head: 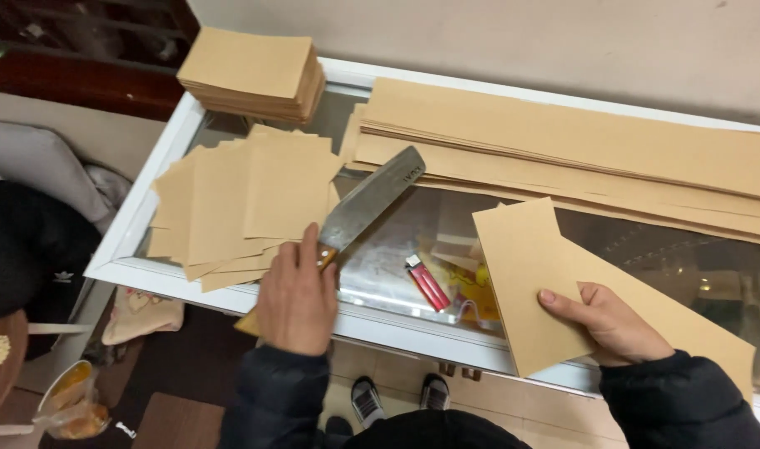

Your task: Cutting long strips of brown paper into smaller rectangular bags using a large knife and a lighter on a glass counter.

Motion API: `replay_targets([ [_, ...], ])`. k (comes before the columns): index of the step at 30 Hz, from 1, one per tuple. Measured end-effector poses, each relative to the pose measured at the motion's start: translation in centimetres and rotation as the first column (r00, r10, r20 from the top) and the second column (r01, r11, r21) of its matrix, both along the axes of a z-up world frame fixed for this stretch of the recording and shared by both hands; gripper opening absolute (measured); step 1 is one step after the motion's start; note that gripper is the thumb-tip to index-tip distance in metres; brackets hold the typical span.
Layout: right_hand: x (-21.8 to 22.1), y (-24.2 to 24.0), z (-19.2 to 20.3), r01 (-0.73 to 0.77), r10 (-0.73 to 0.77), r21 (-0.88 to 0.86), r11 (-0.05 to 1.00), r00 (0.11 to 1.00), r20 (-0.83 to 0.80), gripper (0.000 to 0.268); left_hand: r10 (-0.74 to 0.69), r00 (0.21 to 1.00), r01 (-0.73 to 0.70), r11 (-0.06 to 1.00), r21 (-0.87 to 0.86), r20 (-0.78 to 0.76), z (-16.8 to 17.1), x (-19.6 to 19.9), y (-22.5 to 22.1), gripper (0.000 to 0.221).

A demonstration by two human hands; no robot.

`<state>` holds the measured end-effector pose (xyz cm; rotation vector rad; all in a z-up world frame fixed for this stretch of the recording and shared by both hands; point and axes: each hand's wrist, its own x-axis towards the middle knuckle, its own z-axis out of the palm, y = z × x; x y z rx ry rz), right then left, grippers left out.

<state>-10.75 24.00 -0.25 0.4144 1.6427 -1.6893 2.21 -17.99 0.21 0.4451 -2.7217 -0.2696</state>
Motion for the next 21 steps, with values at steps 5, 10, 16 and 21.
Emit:
replay_targets([
  [5, -0.8, 1.7, 0.7, 0.027, -0.027, 0.059, 0.998, 1.000, 0.001, 0.041, -0.123, 0.992, 0.116, 0.965, 0.236, 0.012, 2.7, 2.8, -0.6, 0.071],
  [10, -2.1, 2.7, 0.1, 0.026, -0.024, 0.079, 0.997, 0.999, -0.025, 0.042, -0.166, 0.986, 0.168, 0.931, 0.324, -0.032, 4.1, 4.6, 0.0, 0.057],
  [16, -2.4, 1.7, 1.2, 0.041, -0.040, 0.028, 0.999, 0.999, -0.028, 0.041, -0.170, 0.982, 0.188, 0.938, 0.291, -0.087, 4.0, 5.0, 0.6, 0.051],
  [21, -2.7, 1.3, 1.9, 0.037, -0.037, 0.043, 0.998, 0.999, -0.002, 0.041, -0.167, 0.985, 0.168, 0.931, 0.324, -0.031, 4.1, 4.6, 1.1, 0.048],
])
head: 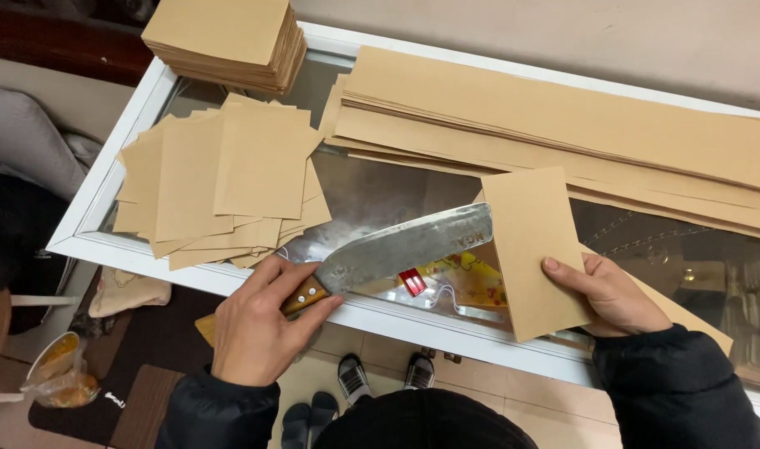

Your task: Cutting long strips of brown paper into smaller rectangular bags using a large knife and a lighter on a glass counter.

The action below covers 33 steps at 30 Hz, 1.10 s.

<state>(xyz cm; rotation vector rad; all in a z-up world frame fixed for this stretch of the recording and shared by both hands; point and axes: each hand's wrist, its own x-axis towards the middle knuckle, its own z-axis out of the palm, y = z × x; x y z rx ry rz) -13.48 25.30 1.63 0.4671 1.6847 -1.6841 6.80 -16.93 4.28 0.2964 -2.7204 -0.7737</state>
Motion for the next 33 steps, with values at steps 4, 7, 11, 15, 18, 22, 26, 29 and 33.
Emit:
replay_targets([
  [4, -0.4, 0.7, -1.1, 0.002, -0.002, -0.016, 1.000, 1.000, 0.009, 0.042, 0.005, 1.000, -0.005, 1.000, -0.002, -0.010, -0.2, -0.1, 0.1, 0.049],
  [7, -0.4, 0.8, -1.1, 0.011, -0.011, -0.026, 1.000, 1.000, 0.012, 0.039, 0.005, 1.000, -0.005, 1.000, 0.006, -0.020, -0.4, -0.2, 0.1, 0.050],
  [11, -0.3, 0.7, -0.8, 0.000, 0.000, -0.014, 1.000, 1.000, 0.009, 0.041, 0.002, 1.000, -0.002, 1.000, -0.021, -0.019, -0.5, -0.2, 0.0, 0.052],
  [15, -0.3, 0.8, -1.0, -0.006, 0.006, -0.029, 1.000, 1.000, 0.006, 0.040, -0.011, 0.999, 0.009, 0.999, -0.033, -0.038, -0.2, -0.2, 0.0, 0.052],
  [18, -0.1, 0.5, -0.8, 0.000, 0.000, -0.015, 1.000, 1.000, -0.001, 0.041, -0.007, 1.000, 0.005, 0.999, -0.038, -0.030, -0.3, -0.1, 0.0, 0.052],
  [22, 0.2, 0.3, -1.1, -0.042, 0.042, -0.017, 0.999, 0.998, -0.038, 0.038, 0.002, 0.999, -0.004, 0.999, -0.052, -0.042, -0.3, -0.2, 0.5, 0.051],
  [26, 1.6, -2.3, 0.4, -0.050, 0.053, 0.044, 0.998, 0.996, -0.066, 0.040, -0.081, 0.991, 0.071, 0.993, -0.089, -0.109, -0.5, -1.0, 1.7, 0.055],
  [29, 2.8, -4.6, 2.3, -0.083, 0.087, 0.087, 0.993, 0.995, -0.048, 0.039, -0.130, 0.984, 0.117, 0.987, -0.107, -0.124, -0.9, -2.0, 3.3, 0.058],
  [33, 4.0, -6.8, 3.8, -0.162, 0.164, 0.121, 0.979, 0.986, -0.011, 0.041, -0.122, 0.983, 0.108, 0.989, -0.103, -0.139, -0.1, -2.8, 5.1, 0.054],
])
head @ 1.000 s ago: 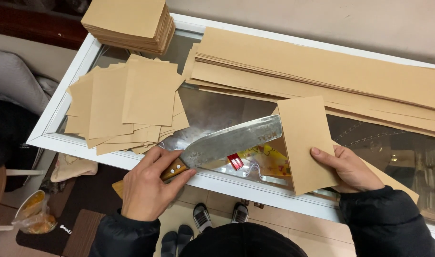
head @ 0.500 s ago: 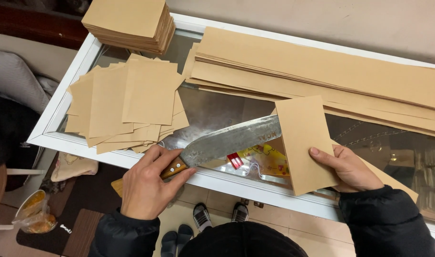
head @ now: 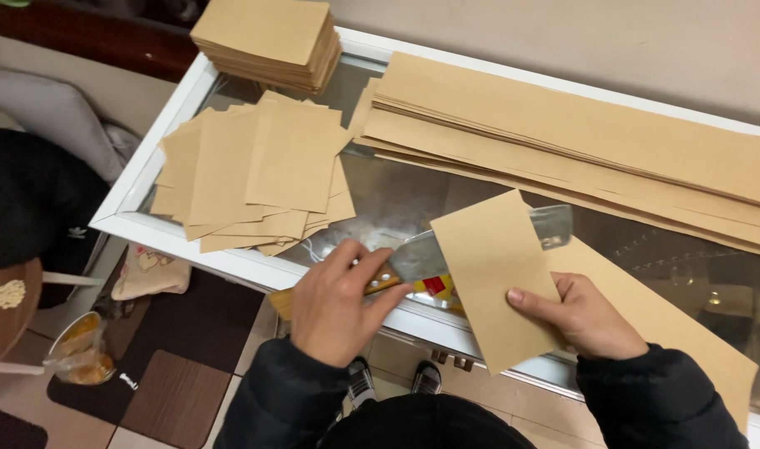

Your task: Cutting long strips of brown paper into smaller rectangular bags using a large knife and a lighter on a glass counter.

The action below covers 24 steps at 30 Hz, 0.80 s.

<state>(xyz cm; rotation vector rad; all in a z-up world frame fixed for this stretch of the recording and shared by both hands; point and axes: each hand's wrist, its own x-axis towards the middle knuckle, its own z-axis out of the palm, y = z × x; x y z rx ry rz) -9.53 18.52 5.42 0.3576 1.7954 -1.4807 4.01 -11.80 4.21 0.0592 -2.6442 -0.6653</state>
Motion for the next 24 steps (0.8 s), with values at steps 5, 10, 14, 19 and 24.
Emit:
replay_targets([
  [5, 1.0, -1.4, 1.9, -0.016, 0.015, 0.020, 1.000, 1.000, 0.013, 0.040, 0.003, 0.999, -0.003, 1.000, -0.003, -0.053, 0.2, -0.2, 0.1, 0.053],
  [10, 1.1, -1.2, 2.2, -0.045, 0.045, 0.023, 0.999, 0.999, -0.008, 0.039, 0.013, 0.999, -0.013, 1.000, -0.009, -0.044, 0.0, 0.2, 0.0, 0.055],
  [14, 1.1, -1.1, 2.7, -0.033, 0.033, 0.033, 0.999, 0.999, 0.016, 0.042, -0.009, 0.999, 0.008, 1.000, -0.003, -0.043, 0.1, 0.6, -0.3, 0.054],
  [19, 0.4, 0.6, 1.0, -0.048, 0.048, 0.022, 0.999, 0.999, 0.013, 0.040, -0.040, 0.999, 0.039, 0.999, -0.034, -0.029, -0.4, 1.6, -1.5, 0.055],
  [24, -0.8, 3.3, -1.0, -0.007, 0.007, -0.006, 1.000, 1.000, 0.015, 0.039, 0.053, 0.996, -0.048, 0.996, -0.079, 0.065, -0.7, 3.6, -4.2, 0.063],
])
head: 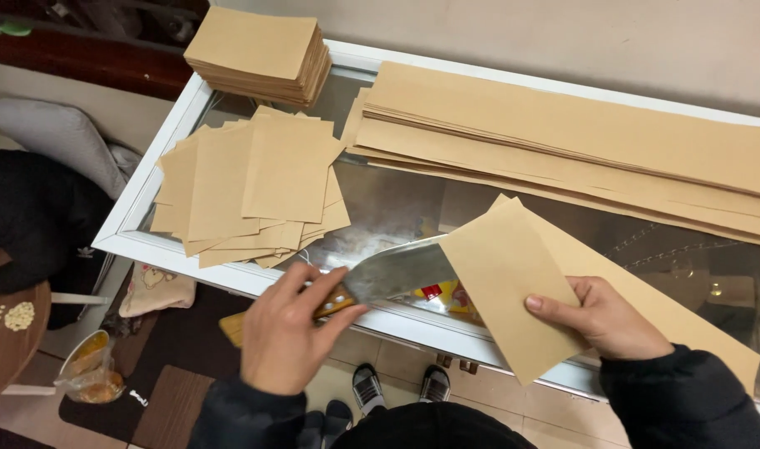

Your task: Cutting long strips of brown paper into smaller rectangular bags using a large knife and a lighter on a glass counter.

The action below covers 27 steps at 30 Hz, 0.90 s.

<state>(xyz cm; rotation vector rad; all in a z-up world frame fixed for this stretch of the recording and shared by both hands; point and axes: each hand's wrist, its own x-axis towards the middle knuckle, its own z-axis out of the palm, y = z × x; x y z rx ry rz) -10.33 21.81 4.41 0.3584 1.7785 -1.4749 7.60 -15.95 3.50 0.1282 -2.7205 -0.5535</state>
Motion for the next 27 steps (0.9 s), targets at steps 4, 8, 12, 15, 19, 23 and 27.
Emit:
replay_targets([
  [4, -0.2, 0.5, 0.6, -0.026, 0.027, 0.034, 0.999, 1.000, -0.015, 0.038, 0.011, 0.999, -0.014, 0.999, -0.051, -0.049, 1.5, 0.9, -0.4, 0.056],
  [8, -0.2, -0.1, 0.1, -0.032, 0.033, 0.014, 0.999, 0.999, -0.019, 0.037, -0.027, 0.999, 0.026, 0.999, -0.029, -0.028, 0.9, -0.3, 1.3, 0.058],
  [12, 0.9, -2.5, 1.0, -0.046, 0.048, -0.063, 0.997, 0.998, 0.026, 0.036, -0.102, 0.993, 0.101, 0.995, -0.016, -0.051, 0.0, -2.3, 3.7, 0.058],
  [15, 1.5, -3.4, 2.0, -0.078, 0.080, -0.048, 0.996, 0.996, 0.026, 0.038, -0.100, 0.989, 0.097, 0.995, -0.026, -0.113, 1.3, -2.6, 4.4, 0.052],
  [19, 1.0, -2.3, 1.0, -0.117, 0.118, -0.029, 0.993, 0.993, 0.017, 0.036, -0.109, 0.988, 0.106, 0.994, -0.030, -0.112, 1.3, -2.3, 4.0, 0.054],
  [23, 0.3, -0.6, -0.1, -0.122, 0.123, -0.033, 0.992, 0.992, 0.000, 0.036, -0.079, 0.994, 0.077, 0.996, -0.038, -0.076, 1.5, -1.7, 3.1, 0.055],
  [27, -0.5, 1.9, -1.3, -0.081, 0.080, -0.044, 0.996, 0.996, -0.024, 0.034, -0.031, 0.998, 0.027, 0.998, -0.065, -0.052, 0.9, -0.4, 0.8, 0.060],
])
